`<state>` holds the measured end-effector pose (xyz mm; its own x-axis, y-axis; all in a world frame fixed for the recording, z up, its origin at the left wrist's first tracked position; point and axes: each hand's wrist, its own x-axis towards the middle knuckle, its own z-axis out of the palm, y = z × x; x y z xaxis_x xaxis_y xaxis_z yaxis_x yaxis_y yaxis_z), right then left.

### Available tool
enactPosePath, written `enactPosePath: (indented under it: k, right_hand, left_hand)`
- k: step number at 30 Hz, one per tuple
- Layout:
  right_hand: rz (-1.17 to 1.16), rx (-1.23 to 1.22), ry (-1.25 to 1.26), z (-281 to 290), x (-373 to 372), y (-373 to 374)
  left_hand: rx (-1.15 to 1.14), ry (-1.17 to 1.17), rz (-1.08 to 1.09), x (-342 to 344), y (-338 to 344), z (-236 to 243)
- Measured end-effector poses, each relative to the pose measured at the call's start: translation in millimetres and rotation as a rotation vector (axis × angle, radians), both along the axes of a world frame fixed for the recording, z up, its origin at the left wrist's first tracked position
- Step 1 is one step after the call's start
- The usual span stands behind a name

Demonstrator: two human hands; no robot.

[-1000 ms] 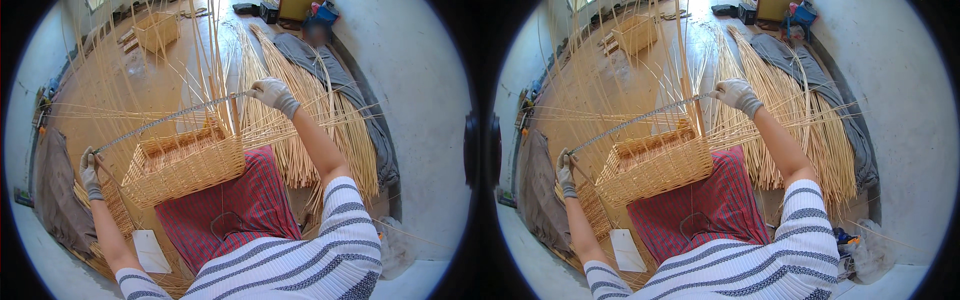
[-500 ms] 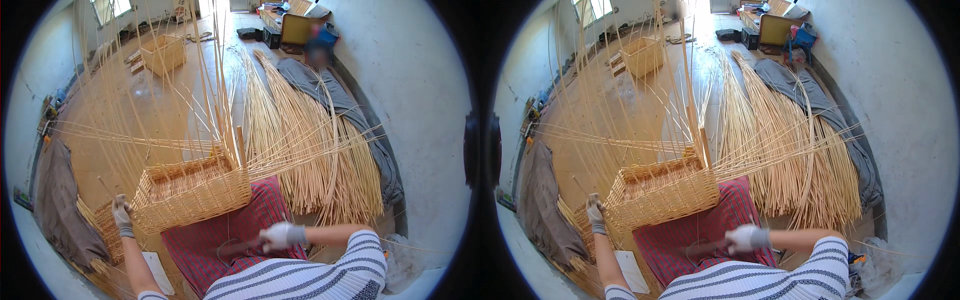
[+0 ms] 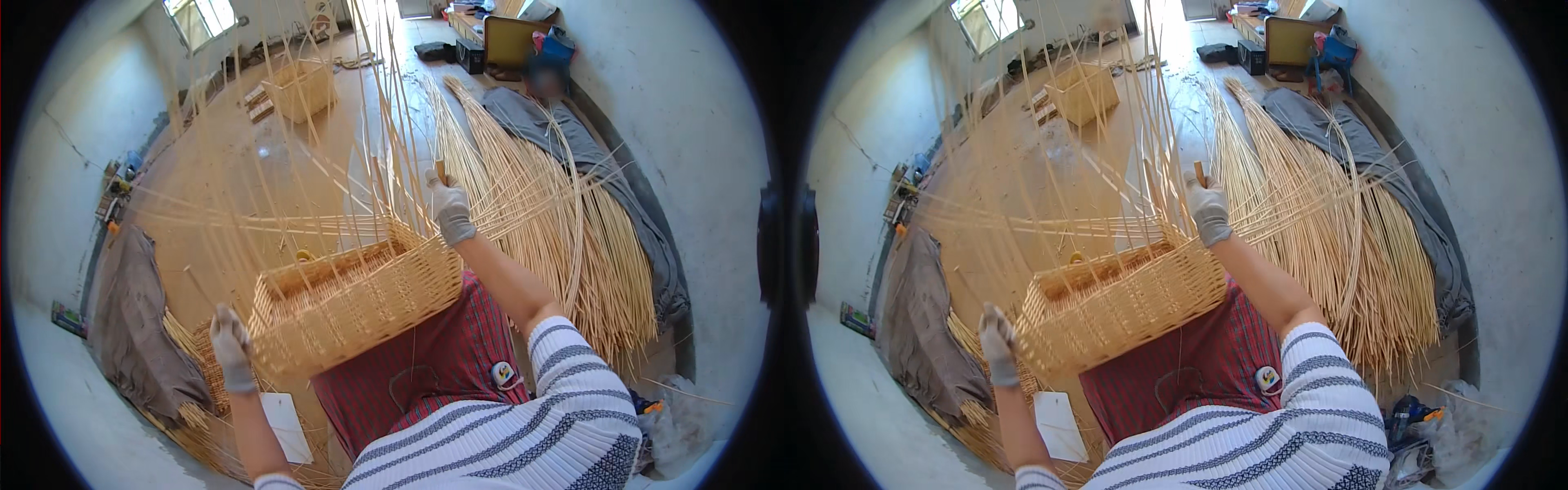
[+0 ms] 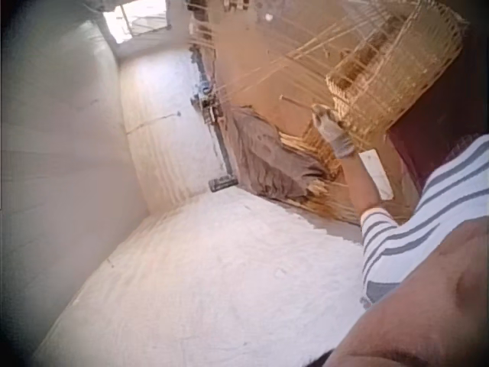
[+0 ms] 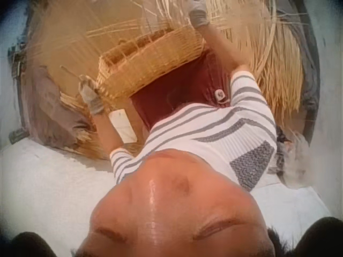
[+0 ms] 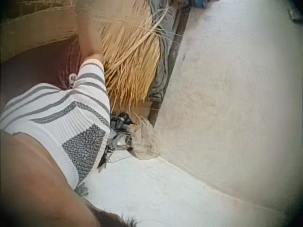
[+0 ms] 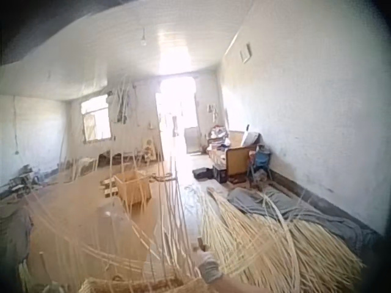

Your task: The recorder is weaving a wicker basket, using a tape measure to check dimensions and shears to trim sticks.

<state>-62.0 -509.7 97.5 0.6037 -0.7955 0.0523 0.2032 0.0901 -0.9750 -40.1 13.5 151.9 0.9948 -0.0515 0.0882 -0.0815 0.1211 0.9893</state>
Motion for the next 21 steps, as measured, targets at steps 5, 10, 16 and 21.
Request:
enactPosePath:
  k: [5, 10, 16, 21]
  right_hand:
    - [-0.059, -0.295, 0.067, 60, -44, -29]
    - [-0.155, -0.375, -0.105, 83, -87, -68]
    - [-0.614, -0.716, 0.462, 46, -128, -118]
    - [-0.717, -0.753, 0.525, 19, -135, -147]
  left_hand:
    - [-0.241, -0.019, -0.24, -152, -10, 63]
    - [-0.277, -0.019, -0.525, -273, -68, 61]
    - [-0.151, 0.132, -0.91, -323, -104, 50]
    - [0.126, 0.056, -1.097, -318, -113, 55]
